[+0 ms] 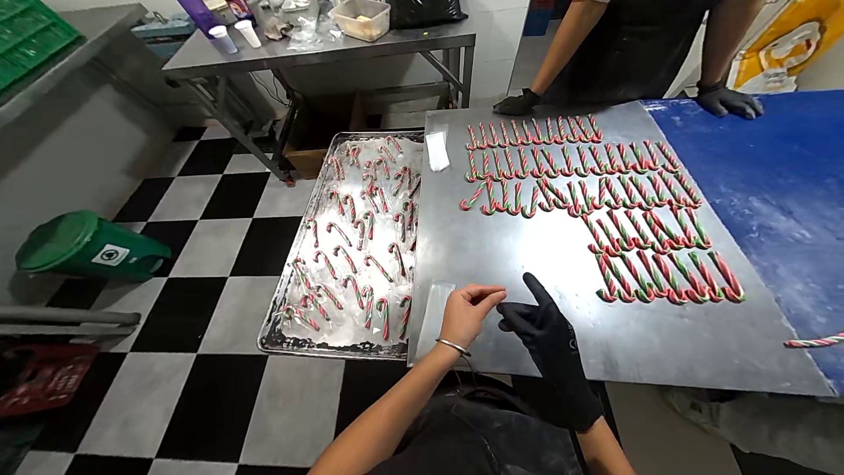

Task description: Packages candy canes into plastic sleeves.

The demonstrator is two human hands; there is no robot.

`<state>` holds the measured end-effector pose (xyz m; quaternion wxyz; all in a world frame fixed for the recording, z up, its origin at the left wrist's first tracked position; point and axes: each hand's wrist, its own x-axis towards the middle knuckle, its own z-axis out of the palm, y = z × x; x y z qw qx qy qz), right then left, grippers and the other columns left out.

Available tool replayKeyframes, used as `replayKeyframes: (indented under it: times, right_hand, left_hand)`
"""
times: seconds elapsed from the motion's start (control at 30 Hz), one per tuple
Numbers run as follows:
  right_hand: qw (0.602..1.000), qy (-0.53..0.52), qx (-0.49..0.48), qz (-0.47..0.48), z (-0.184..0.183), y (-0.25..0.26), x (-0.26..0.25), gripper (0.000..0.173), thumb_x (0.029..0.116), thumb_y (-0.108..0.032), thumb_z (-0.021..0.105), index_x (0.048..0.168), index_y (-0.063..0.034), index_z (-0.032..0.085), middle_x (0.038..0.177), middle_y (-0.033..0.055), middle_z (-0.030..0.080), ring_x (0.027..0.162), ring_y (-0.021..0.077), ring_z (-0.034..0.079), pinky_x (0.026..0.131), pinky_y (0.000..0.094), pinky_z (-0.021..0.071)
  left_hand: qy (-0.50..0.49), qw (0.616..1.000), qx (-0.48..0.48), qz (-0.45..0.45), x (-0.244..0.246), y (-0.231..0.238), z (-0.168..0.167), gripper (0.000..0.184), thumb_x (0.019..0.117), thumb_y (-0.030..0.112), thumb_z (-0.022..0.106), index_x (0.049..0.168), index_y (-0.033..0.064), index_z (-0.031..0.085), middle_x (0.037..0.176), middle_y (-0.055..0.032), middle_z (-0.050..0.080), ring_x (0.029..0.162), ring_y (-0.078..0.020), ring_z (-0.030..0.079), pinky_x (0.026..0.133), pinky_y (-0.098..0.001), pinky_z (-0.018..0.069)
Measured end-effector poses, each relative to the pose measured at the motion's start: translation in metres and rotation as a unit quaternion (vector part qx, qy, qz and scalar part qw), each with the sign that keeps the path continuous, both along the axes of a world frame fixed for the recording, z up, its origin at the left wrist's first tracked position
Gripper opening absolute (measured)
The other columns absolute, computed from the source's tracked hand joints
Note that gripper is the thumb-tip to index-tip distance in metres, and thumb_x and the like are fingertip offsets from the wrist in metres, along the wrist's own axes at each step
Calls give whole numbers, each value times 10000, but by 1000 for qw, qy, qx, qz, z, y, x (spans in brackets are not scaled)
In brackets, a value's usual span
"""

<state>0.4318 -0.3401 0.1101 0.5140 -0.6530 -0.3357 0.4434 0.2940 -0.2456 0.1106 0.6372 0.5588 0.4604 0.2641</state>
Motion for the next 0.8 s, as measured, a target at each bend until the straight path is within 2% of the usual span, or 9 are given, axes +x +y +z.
replayKeyframes:
  times: [0.1, 0.27, 0.3, 0.37, 0.4, 0.5, 0.6, 0.67, 0.8]
  right_hand:
    - [1000, 10, -5, 7, -3, -3, 1, 766, 910, -108, 737, 1564, -53, 340, 928, 80, 787, 720, 161, 748, 631, 283, 608]
    - [1000, 8, 5, 3, -7, -5, -10, 713, 905, -99, 726, 1528, -17, 390, 914, 78, 785, 725, 160, 749, 647, 284, 616]
    - [1000, 13, 21, -9, -8, -4, -14, 689, 907, -78, 719, 1515, -6, 404, 918, 84, 784, 726, 162, 750, 652, 283, 618]
    - [997, 36, 43, -43, -8, 2, -21, 640, 915, -35, 697, 1493, 14, 427, 923, 106, 780, 734, 173, 754, 678, 291, 630]
    - [997, 39, 44, -54, -9, 6, -26, 621, 919, -25, 690, 1484, 19, 437, 916, 104, 779, 739, 168, 754, 691, 292, 632]
    - [999, 29, 33, 3, -18, 16, -55, 620, 941, -43, 675, 1501, 13, 414, 983, 97, 778, 808, 175, 759, 747, 328, 638]
    - [993, -49, 11, 104, -42, 19, -71, 637, 987, -161, 642, 1550, -40, 368, 1245, 47, 721, 992, 112, 730, 850, 287, 607]
    - [995, -47, -20, 86, -59, 18, -61, 579, 999, -186, 627, 1518, -30, 423, 1314, 105, 677, 1101, 154, 701, 922, 320, 588]
    - [988, 96, -117, 11, -86, 17, -32, 499, 1058, -222, 531, 1497, -12, 420, 1326, 177, 629, 1134, 238, 665, 910, 392, 581]
  left_hand:
    - [-11, 998, 54, -19, -8, 3, -3, 199, 1009, 166, 666, 1143, 64, 774, 1032, -38, 776, 888, -94, 721, 873, -293, 581]
    - [-35, 997, -8, 62, -7, -1, 3, 98, 903, 82, 785, 960, 2, 788, 816, -56, 770, 715, -90, 720, 736, -246, 604]
    - [-40, 997, -32, 64, -8, 0, 3, 143, 928, 95, 760, 1019, -15, 761, 876, -78, 771, 775, -112, 731, 781, -267, 606]
    - [-53, 996, -69, -6, -18, -4, 2, 407, 1017, 156, 648, 1370, -30, 571, 1235, -129, 711, 1077, -150, 701, 986, -318, 548]
    - [-66, 994, -85, -18, -23, -11, -1, 475, 1026, 165, 629, 1441, -32, 509, 1321, -141, 668, 1162, -159, 672, 1042, -327, 525]
    - [-75, 982, -112, 133, -46, -22, -18, 270, 1038, 144, 603, 1214, -42, 687, 1089, -111, 735, 970, -140, 704, 914, -309, 576]
    - [80, 969, -34, 232, -111, 13, -65, 295, 1068, 177, 541, 1242, -26, 665, 1078, -162, 715, 918, -213, 700, 874, -391, 576]
    - [217, 948, -3, 233, -163, 40, -111, 342, 1076, 192, 531, 1320, -28, 627, 1162, -225, 699, 981, -303, 705, 926, -467, 560]
    - [393, 907, 60, 136, -179, 51, -132, 689, 995, 304, 675, 1508, -77, 416, 1482, -323, 479, 1389, -464, 463, 1177, -564, 354]
